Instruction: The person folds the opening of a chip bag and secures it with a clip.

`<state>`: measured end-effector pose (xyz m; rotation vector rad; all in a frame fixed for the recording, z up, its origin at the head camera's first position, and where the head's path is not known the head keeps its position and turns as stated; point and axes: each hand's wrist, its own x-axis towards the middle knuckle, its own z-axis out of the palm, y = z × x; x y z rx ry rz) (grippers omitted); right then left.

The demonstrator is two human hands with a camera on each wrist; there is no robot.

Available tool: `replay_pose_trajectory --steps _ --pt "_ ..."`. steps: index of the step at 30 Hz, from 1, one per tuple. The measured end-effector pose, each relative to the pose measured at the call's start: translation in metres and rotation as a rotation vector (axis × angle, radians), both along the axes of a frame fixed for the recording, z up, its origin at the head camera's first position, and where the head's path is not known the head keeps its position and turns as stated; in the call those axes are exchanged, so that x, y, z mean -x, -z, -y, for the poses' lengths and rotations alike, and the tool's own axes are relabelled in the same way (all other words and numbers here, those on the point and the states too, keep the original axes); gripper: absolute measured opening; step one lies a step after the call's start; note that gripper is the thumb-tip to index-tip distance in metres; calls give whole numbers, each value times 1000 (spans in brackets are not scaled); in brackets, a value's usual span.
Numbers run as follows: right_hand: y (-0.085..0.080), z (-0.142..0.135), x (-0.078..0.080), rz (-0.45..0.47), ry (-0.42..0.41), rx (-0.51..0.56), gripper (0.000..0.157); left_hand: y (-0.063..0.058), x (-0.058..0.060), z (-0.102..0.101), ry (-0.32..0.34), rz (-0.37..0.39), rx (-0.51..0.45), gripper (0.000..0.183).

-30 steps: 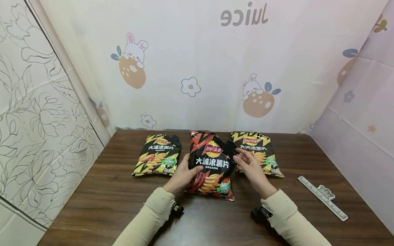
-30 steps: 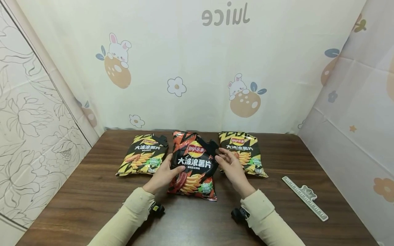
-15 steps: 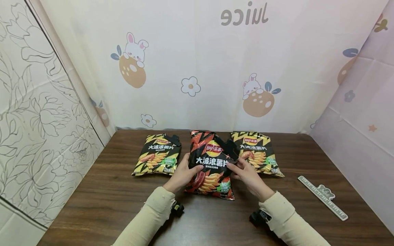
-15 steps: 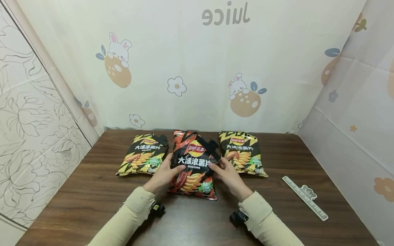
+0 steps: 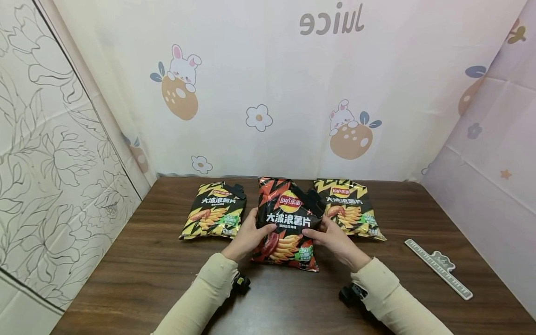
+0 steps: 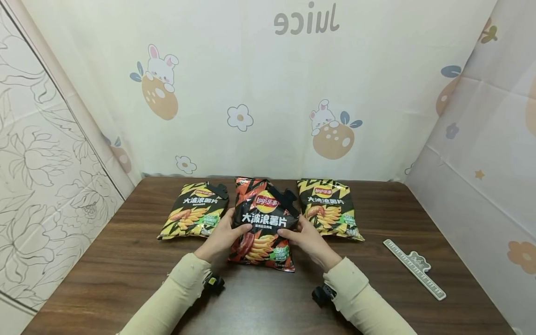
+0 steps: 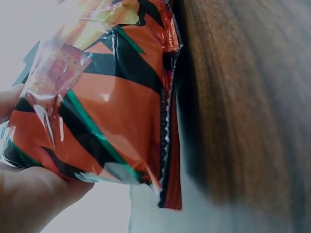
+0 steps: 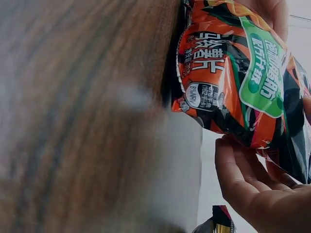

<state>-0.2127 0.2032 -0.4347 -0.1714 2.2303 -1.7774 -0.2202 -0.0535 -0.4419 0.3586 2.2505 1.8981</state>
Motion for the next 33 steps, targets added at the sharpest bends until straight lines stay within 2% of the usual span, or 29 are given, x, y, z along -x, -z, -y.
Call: replay_pose_trajectory --steps 10,15,20,25,33 --pt "0 4 3 -10 34 -17 72 -1 3 0 2 13 -15 68" --pt "-1 7 5 -19 39 -13 72 -1 6 0 -26 28 8 66" --pt "-2 8 7 -30 59 -24 72 -2 9 -1 -63 29 51 72" --pt "-2 7 10 -30 90 -6 67 -2 11 -1 -78 16 33 77" --pt "-2 7 15 -36 112 -11 64 -1 9 0 -98 19 68 75"
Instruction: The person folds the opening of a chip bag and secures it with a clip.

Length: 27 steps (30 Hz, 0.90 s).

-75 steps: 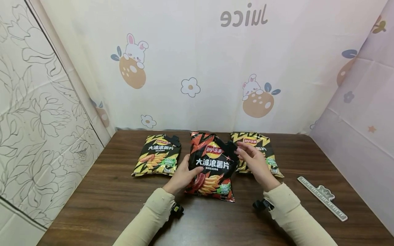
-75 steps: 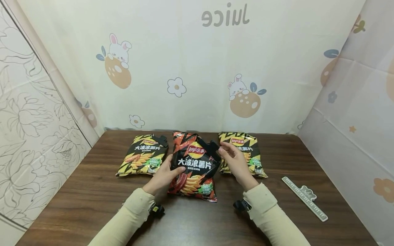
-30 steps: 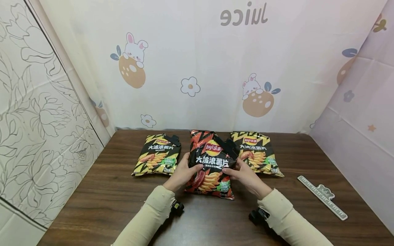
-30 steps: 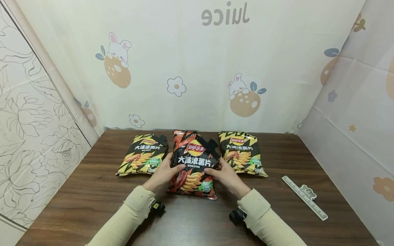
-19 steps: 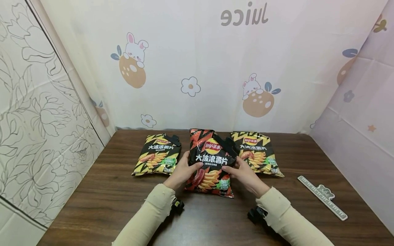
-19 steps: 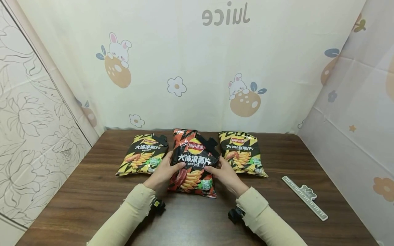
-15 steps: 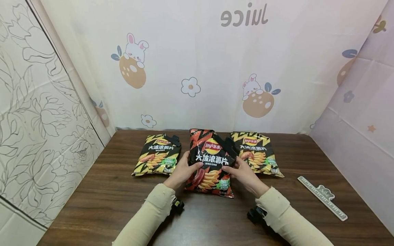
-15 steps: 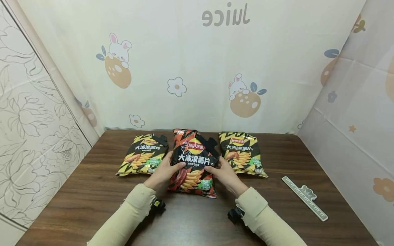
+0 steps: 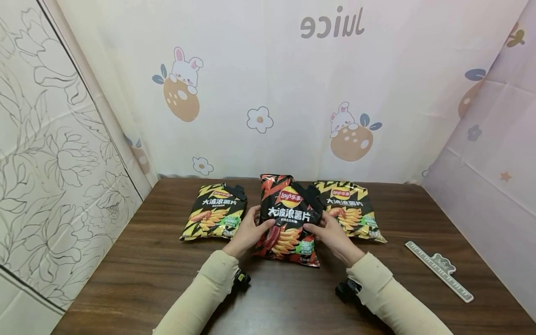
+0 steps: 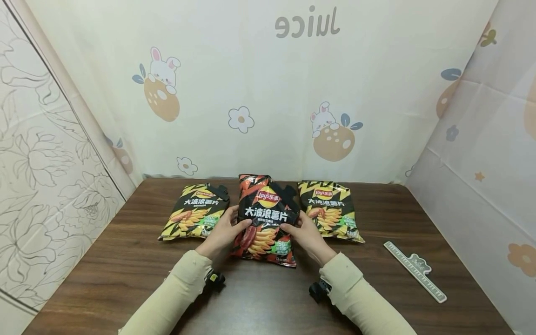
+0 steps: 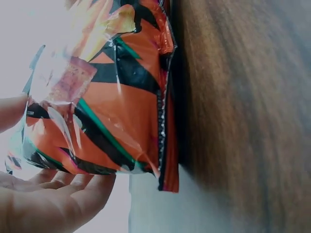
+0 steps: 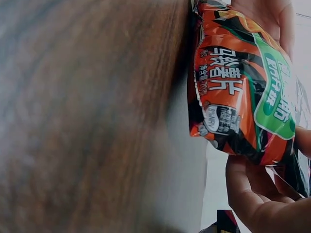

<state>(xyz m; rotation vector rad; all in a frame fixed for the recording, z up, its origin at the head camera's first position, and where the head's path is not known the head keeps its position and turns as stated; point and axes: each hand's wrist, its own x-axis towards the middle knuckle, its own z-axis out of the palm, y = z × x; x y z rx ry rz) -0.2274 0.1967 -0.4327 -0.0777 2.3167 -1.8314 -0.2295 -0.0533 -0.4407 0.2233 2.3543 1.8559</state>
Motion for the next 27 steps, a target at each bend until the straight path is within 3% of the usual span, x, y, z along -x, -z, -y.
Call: replay_pose_trajectory --steps 9,27 --pt "2 -1 9 9 29 -1 60 -2 -3 -1 -17 -8 25 71" --pt "-1 4 26 4 26 -161 57 0 10 -6 -66 1 -8 67"
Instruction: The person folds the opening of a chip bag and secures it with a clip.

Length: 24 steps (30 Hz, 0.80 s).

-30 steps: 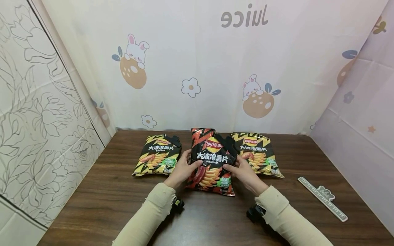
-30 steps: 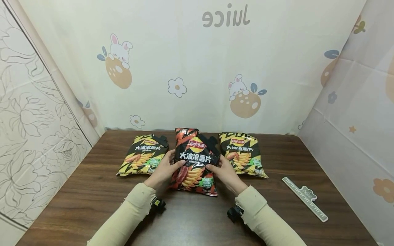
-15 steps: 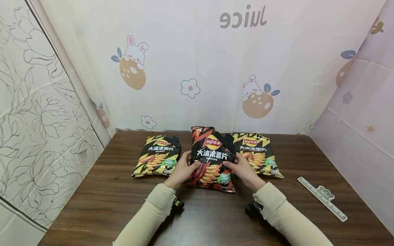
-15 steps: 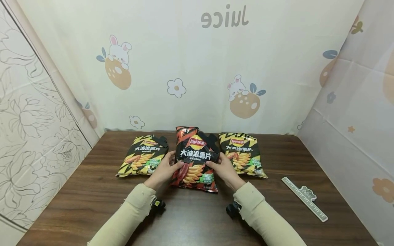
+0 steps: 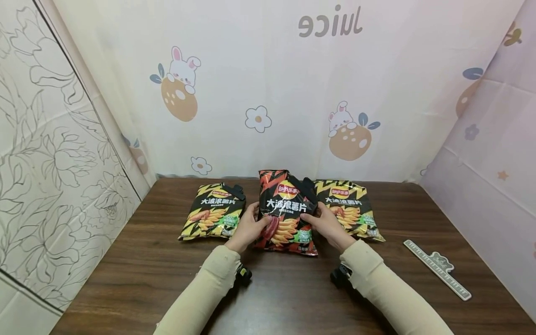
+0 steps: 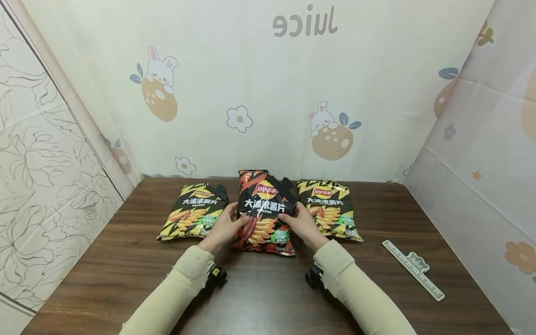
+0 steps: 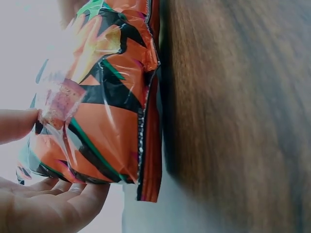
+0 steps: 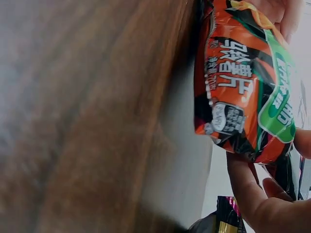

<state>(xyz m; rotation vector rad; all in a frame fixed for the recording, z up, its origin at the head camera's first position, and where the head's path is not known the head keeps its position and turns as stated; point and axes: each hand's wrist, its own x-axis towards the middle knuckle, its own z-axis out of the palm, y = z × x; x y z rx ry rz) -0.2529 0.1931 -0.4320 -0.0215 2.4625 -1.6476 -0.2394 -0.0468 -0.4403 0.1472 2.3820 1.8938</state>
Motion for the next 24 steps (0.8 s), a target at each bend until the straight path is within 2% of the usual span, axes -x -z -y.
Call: replay_pose_trajectory --steps 7,17,24 --pt "-1 1 6 4 -2 35 56 2 6 0 -26 36 -7 71" --pt "2 7 18 15 36 -10 63 2 15 -1 -72 41 20 71" --pt "4 9 23 32 47 9 57 6 20 -2 -95 59 37 73"
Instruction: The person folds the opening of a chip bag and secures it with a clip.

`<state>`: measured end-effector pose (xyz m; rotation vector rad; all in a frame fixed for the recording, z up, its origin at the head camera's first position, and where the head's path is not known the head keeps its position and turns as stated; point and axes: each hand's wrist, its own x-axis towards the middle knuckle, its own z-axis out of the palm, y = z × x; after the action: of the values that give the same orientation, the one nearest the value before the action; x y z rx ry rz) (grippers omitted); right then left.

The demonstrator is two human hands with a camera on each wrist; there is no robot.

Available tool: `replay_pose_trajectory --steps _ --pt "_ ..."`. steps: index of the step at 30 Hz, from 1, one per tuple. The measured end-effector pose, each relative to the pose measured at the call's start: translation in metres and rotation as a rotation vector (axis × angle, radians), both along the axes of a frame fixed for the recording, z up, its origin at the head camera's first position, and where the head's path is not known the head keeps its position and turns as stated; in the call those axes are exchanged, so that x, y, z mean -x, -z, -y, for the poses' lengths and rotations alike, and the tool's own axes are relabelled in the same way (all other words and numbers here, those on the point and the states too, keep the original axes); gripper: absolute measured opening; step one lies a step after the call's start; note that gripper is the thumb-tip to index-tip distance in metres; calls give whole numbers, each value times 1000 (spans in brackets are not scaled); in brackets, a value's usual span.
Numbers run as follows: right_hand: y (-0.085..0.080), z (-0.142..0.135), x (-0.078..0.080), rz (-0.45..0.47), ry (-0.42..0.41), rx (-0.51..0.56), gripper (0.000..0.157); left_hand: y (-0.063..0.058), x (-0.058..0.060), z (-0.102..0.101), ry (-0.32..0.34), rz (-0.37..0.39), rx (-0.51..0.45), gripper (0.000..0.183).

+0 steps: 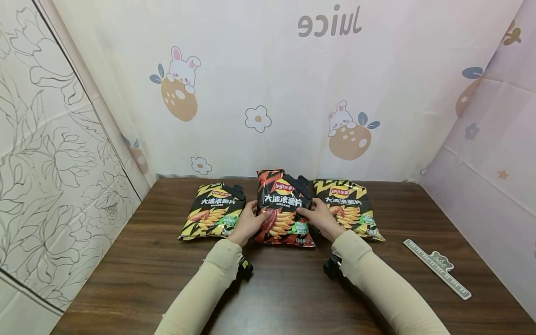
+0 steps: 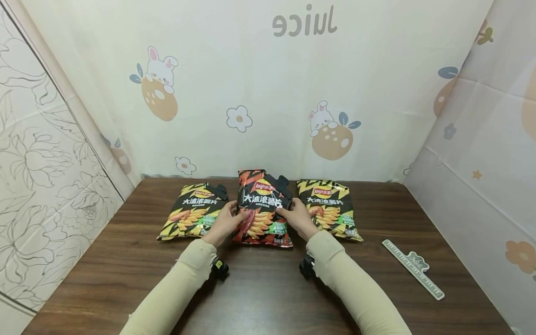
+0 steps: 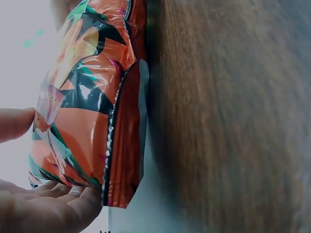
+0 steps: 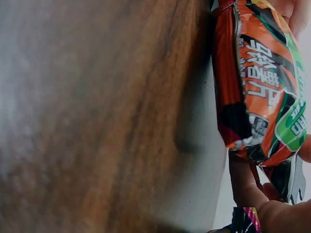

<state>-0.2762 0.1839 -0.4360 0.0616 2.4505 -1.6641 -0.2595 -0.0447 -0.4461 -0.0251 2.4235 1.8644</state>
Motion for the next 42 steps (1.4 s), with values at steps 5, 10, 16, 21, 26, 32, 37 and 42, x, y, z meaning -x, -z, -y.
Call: replay_pose_trajectory --steps 5,10,16,21,26,32,37,42 --pt "0 2 3 17 14 -11 57 1 3 -1 11 14 7 74" --pt "1 4 7 37 36 -32 58 1 5 -2 16 22 4 71" --pt "0 5 8 37 50 -57 56 -1 7 -3 5 39 4 69" --pt "0 4 10 52 41 -66 59 -1 9 -4 -2 38 25 69" --pt "2 3 11 74 17 -69 74 1 11 -3 18 31 4 69" --pt "1 3 14 81 10 -103 74 2 13 -4 15 24 15 73" --pt "2 3 16 84 11 -87 76 1 14 -5 16 29 -1 72" --pt "3 3 16 84 16 -77 76 2 15 -5 32 41 -28 71"
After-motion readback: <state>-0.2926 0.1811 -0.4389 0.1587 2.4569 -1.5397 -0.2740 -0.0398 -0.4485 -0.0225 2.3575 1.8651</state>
